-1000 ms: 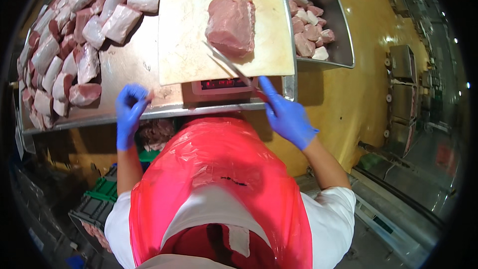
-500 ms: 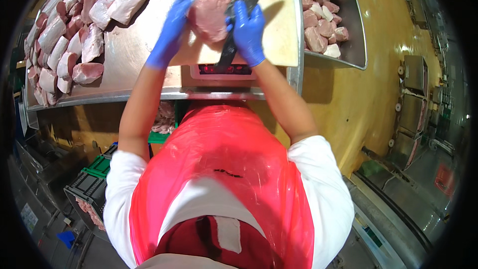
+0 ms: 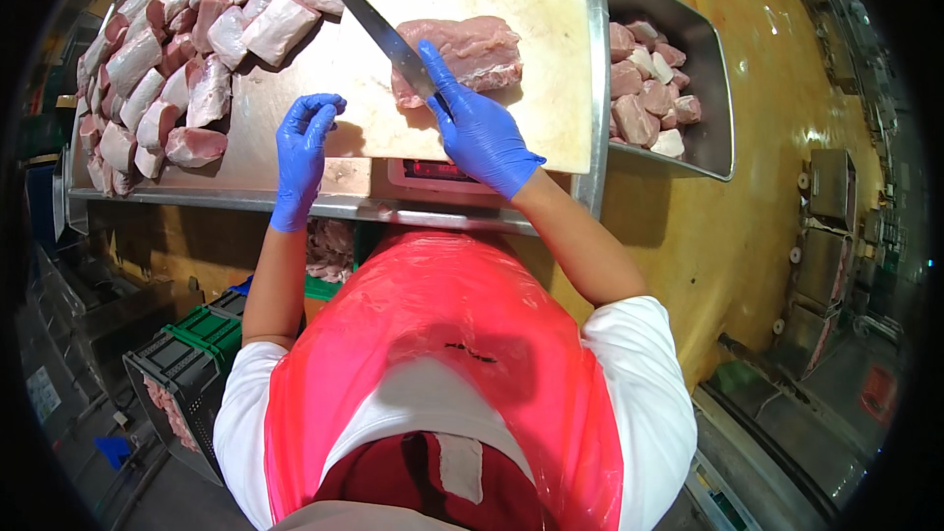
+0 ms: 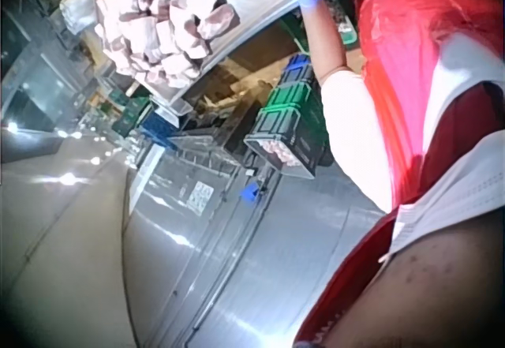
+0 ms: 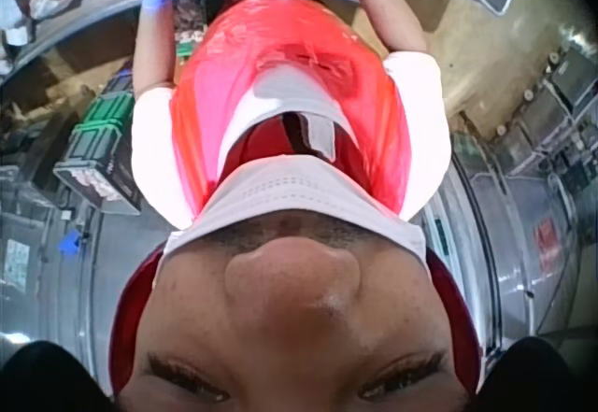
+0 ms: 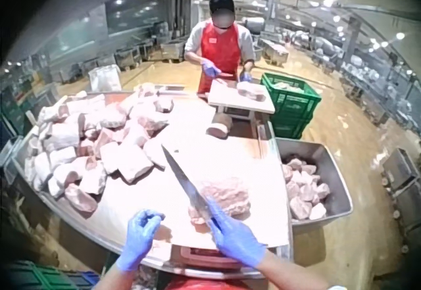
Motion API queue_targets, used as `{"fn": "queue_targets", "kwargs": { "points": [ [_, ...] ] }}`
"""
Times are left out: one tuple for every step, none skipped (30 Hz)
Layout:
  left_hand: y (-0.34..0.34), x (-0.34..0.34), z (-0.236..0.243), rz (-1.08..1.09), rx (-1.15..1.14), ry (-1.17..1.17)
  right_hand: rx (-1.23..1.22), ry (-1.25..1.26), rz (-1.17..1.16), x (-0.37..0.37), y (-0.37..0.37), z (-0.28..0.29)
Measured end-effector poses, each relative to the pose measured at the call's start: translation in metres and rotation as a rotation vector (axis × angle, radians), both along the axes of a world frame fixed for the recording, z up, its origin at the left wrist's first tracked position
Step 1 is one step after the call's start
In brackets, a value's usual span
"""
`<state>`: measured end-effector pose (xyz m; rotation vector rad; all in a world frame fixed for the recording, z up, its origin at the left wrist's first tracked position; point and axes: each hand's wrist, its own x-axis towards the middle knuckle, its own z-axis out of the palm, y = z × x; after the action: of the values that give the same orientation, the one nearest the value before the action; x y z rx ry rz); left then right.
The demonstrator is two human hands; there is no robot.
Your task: The person cuts large pieces of raw meat into smaller portions using a knife on a cutting board. The person repeatedly trims and slices the meat, placing the cut pieces into a metal tray.
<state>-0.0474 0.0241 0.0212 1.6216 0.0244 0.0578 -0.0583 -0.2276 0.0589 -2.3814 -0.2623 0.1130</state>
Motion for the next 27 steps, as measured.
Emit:
{"fn": "queue_targets", "kwargs": {
  "points": [
    [0.002, -0.003, 0.0, -0.007, 0.019, -0.012, 0.06, -0.117, 0.05, -0.003, -0.004, -0.012],
    [0.002, -0.006, 0.001, 0.007, 0.031, -0.014, -0.01, -0.081, 0.066, -0.019, -0.017, -0.017],
    [0.004, -0.01, -0.002, 0.034, 0.034, -0.032, -0.086, -0.044, 0.099, -0.043, -0.031, -0.015],
    [0.003, -0.015, -0.005, 0.06, 0.028, -0.045, -0.181, 0.088, 0.104, -0.067, -0.05, -0.01],
    [0.0, -0.02, -0.01, 0.059, 0.073, -0.072, -0.282, 0.224, 0.102, -0.091, -0.07, -0.003],
    [-0.003, -0.023, -0.014, 0.053, 0.122, -0.102, -0.328, 0.296, 0.111, -0.111, -0.088, 0.008],
    [-0.005, -0.024, -0.015, 0.04, 0.175, -0.139, -0.369, 0.363, 0.111, -0.122, -0.103, 0.018],
    [-0.015, -0.026, -0.008, 0.008, 0.325, -0.249, -0.344, 0.283, 0.12, -0.126, -0.118, 0.018],
    [-0.027, -0.027, 0.001, -0.017, 0.386, -0.394, -0.312, 0.204, 0.128, -0.133, -0.128, 0.015],
    [-0.043, -0.029, 0.008, -0.04, 0.44, -0.54, -0.286, 0.122, 0.136, -0.137, -0.133, 0.015],
    [-0.058, -0.026, 0.008, -0.046, 0.544, -0.593, -0.255, -0.049, 0.094, -0.137, -0.132, 0.012],
    [-0.071, -0.016, 0.006, -0.046, 0.644, -0.65, -0.164, -0.06, -0.017, -0.133, -0.128, 0.012],
    [-0.077, -0.006, -0.003, -0.078, 0.582, -0.518, -0.073, -0.066, -0.123, -0.127, -0.12, 0.014],
    [-0.073, -0.004, -0.01, -0.086, 0.568, -0.494, 0.019, -0.071, -0.225, -0.122, -0.108, 0.016],
    [-0.069, 0.003, -0.013, -0.106, 0.548, -0.478, 0.03, -0.011, -0.278, -0.114, -0.094, 0.019],
    [-0.065, 0.009, -0.015, -0.127, 0.535, -0.463, 0.014, 0.017, -0.279, -0.106, -0.077, 0.019],
    [-0.062, 0.01, -0.016, -0.136, 0.439, -0.409, 0.047, -0.064, -0.243, -0.097, -0.059, 0.011],
    [-0.06, 0.009, -0.017, -0.159, 0.412, -0.381, 0.068, -0.182, -0.199, -0.084, -0.04, 0.001],
    [-0.056, 0.009, -0.018, -0.183, 0.389, -0.353, 0.084, -0.3, -0.15, -0.071, -0.019, -0.009],
    [-0.051, 0.01, -0.021, -0.204, 0.364, -0.323, 0.042, -0.271, -0.111, -0.058, 0.001, -0.006],
    [-0.05, 0.014, -0.028, -0.224, 0.312, -0.343, 0.013, -0.283, -0.086, -0.043, 0.019, -0.012],
    [-0.049, 0.016, -0.028, -0.245, 0.306, -0.336, -0.019, -0.301, -0.057, -0.03, 0.029, -0.017],
    [-0.047, 0.019, -0.027, -0.269, 0.299, -0.331, -0.088, -0.249, -0.066, -0.032, 0.03, -0.015],
    [-0.044, 0.023, -0.027, -0.285, 0.293, -0.324, -0.155, -0.196, -0.066, -0.033, 0.031, -0.012],
    [-0.039, 0.025, -0.024, -0.308, 0.31, -0.335, -0.225, -0.131, -0.067, -0.04, 0.03, -0.01],
    [-0.034, 0.028, -0.024, -0.329, 0.293, -0.323, -0.244, -0.12, -0.04, -0.059, 0.021, -0.009],
    [-0.03, 0.032, -0.025, -0.342, 0.269, -0.311, -0.271, -0.111, -0.004, -0.085, 0.007, -0.005]
  ]
}}
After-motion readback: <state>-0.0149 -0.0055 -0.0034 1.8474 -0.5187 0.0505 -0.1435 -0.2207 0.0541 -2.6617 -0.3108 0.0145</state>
